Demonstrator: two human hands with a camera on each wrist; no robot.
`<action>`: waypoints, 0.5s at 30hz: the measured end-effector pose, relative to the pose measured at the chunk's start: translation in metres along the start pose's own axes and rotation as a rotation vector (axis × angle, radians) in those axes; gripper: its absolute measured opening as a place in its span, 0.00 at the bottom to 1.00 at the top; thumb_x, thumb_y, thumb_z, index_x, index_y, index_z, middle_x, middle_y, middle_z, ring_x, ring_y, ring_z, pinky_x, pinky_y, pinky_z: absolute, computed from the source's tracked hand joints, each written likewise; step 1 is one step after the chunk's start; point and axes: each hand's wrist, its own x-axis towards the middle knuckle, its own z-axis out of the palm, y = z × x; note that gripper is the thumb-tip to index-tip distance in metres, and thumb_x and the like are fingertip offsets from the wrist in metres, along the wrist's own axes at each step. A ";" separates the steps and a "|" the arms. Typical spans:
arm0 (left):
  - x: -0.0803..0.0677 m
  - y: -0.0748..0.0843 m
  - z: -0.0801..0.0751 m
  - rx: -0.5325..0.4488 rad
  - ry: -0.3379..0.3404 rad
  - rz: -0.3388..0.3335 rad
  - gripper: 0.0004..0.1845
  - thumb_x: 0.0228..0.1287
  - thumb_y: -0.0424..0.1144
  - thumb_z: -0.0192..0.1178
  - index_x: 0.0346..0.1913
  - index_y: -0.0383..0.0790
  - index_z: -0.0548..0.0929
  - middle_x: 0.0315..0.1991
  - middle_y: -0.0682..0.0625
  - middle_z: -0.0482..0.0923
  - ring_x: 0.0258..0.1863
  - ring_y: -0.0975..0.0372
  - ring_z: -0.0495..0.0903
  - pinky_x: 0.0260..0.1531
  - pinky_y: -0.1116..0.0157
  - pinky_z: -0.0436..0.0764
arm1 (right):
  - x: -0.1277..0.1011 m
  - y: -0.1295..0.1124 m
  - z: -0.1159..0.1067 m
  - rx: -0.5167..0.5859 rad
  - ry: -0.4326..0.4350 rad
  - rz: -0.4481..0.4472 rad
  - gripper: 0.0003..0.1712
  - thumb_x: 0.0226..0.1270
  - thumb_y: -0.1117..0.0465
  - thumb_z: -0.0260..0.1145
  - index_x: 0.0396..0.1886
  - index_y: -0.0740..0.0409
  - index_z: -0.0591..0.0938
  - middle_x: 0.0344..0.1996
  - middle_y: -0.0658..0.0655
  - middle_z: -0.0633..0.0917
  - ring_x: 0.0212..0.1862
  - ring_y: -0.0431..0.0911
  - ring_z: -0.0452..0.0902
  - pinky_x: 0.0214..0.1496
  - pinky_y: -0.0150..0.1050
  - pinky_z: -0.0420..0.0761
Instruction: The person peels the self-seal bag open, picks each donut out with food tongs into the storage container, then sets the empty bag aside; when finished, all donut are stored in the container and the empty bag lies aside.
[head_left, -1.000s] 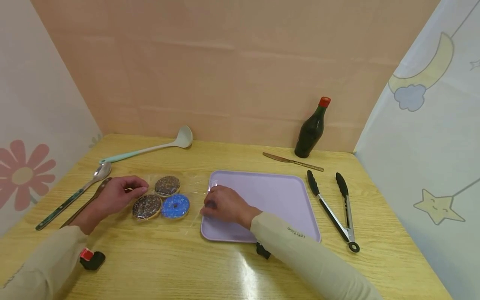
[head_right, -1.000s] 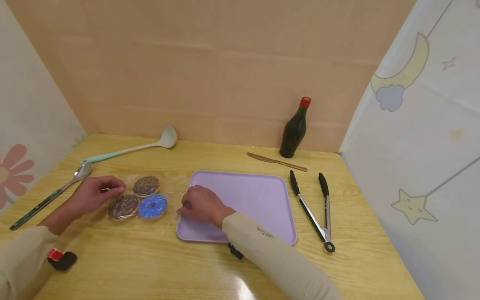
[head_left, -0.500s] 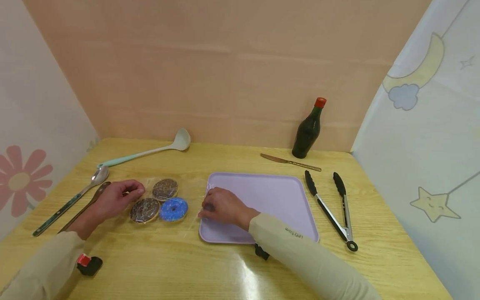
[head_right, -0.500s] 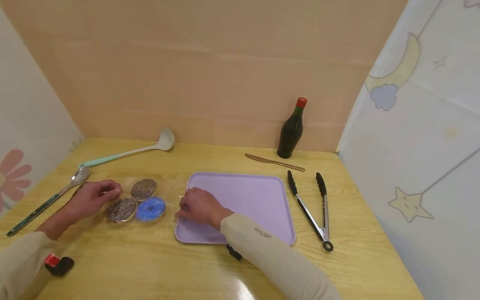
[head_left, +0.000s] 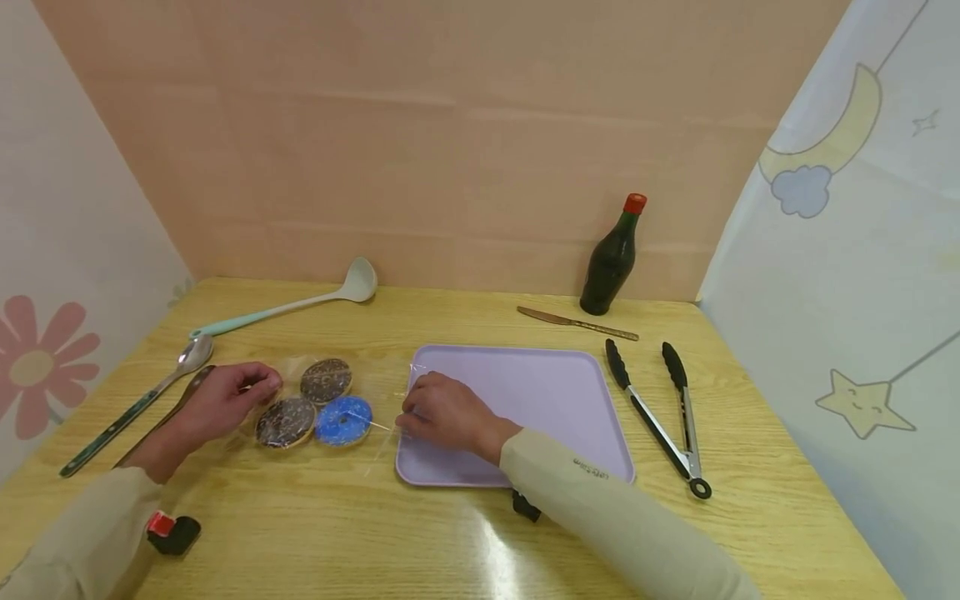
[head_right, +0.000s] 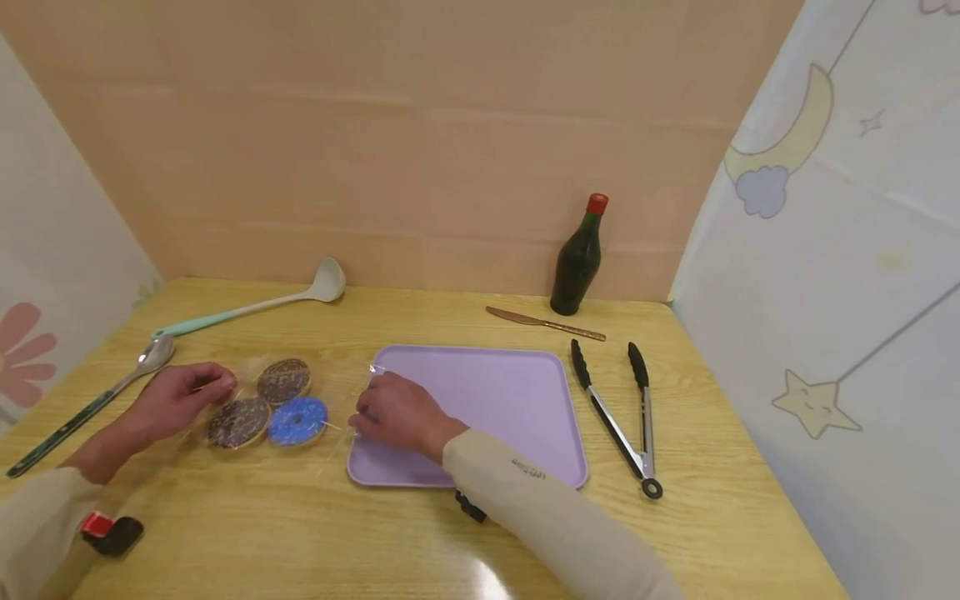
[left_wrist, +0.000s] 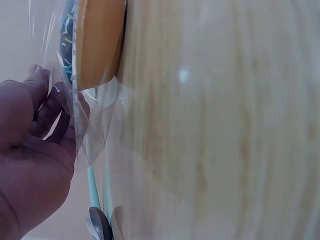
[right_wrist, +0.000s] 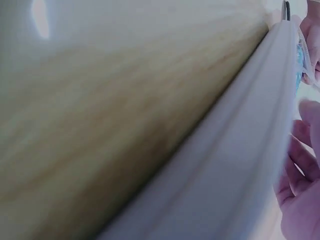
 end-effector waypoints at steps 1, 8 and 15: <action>0.000 -0.001 0.000 0.004 -0.001 -0.001 0.09 0.71 0.29 0.51 0.35 0.30 0.80 0.23 0.50 0.72 0.20 0.61 0.69 0.20 0.67 0.68 | -0.002 0.001 -0.001 0.001 0.018 -0.001 0.09 0.66 0.53 0.65 0.34 0.53 0.87 0.33 0.46 0.80 0.40 0.39 0.73 0.44 0.29 0.71; 0.000 -0.001 -0.001 0.012 -0.003 -0.008 0.08 0.70 0.29 0.52 0.35 0.30 0.80 0.23 0.49 0.74 0.20 0.63 0.69 0.20 0.67 0.68 | -0.044 0.014 -0.032 -0.023 0.132 0.008 0.06 0.65 0.59 0.65 0.29 0.53 0.84 0.30 0.46 0.78 0.38 0.40 0.73 0.40 0.34 0.74; -0.001 0.001 -0.002 0.044 0.002 -0.018 0.07 0.70 0.29 0.53 0.36 0.31 0.81 0.24 0.51 0.74 0.22 0.61 0.70 0.21 0.68 0.69 | -0.111 0.042 -0.067 -0.108 0.258 0.154 0.02 0.57 0.62 0.69 0.27 0.53 0.82 0.30 0.47 0.78 0.37 0.42 0.74 0.37 0.40 0.76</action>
